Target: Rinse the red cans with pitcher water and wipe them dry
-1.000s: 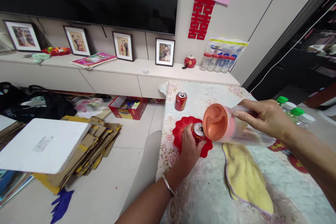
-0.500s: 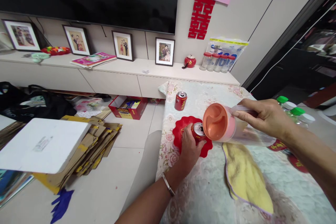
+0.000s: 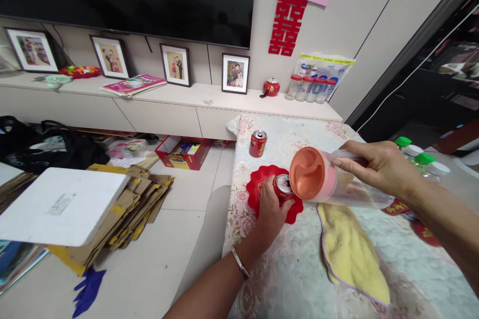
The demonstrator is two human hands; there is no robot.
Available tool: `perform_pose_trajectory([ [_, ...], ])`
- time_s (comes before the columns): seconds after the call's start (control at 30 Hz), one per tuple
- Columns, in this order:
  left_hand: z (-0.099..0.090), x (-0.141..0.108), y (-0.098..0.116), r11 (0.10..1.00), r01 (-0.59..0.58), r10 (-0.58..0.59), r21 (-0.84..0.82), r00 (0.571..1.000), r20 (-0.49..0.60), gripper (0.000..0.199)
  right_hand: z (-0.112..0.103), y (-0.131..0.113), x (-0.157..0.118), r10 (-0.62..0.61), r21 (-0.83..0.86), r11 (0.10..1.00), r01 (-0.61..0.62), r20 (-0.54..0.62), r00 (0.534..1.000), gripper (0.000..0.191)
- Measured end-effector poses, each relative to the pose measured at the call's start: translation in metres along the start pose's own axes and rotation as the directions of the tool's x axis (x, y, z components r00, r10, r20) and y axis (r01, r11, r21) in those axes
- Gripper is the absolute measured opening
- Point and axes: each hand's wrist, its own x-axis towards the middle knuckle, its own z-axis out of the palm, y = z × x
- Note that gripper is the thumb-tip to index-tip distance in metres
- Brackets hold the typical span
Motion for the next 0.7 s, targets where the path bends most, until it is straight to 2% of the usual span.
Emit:
perform_pose_trajectory([
  [0.43,0.0007,-0.0002,-0.0026,1.0,-0.001,0.001,-0.009,1.0,0.005,0.082,0.0003,-0.0008,0.0001,-0.002,-0.01,1.0,0.002,-0.001,1.0,0.057],
  [0.7,0.0006,-0.0005,-0.0013,1.0,0.003,-0.002,-0.009,1.0,0.008,0.079,0.0013,0.0009,-0.0002,-0.007,0.003,1.0,0.007,0.002,1.0,0.053],
])
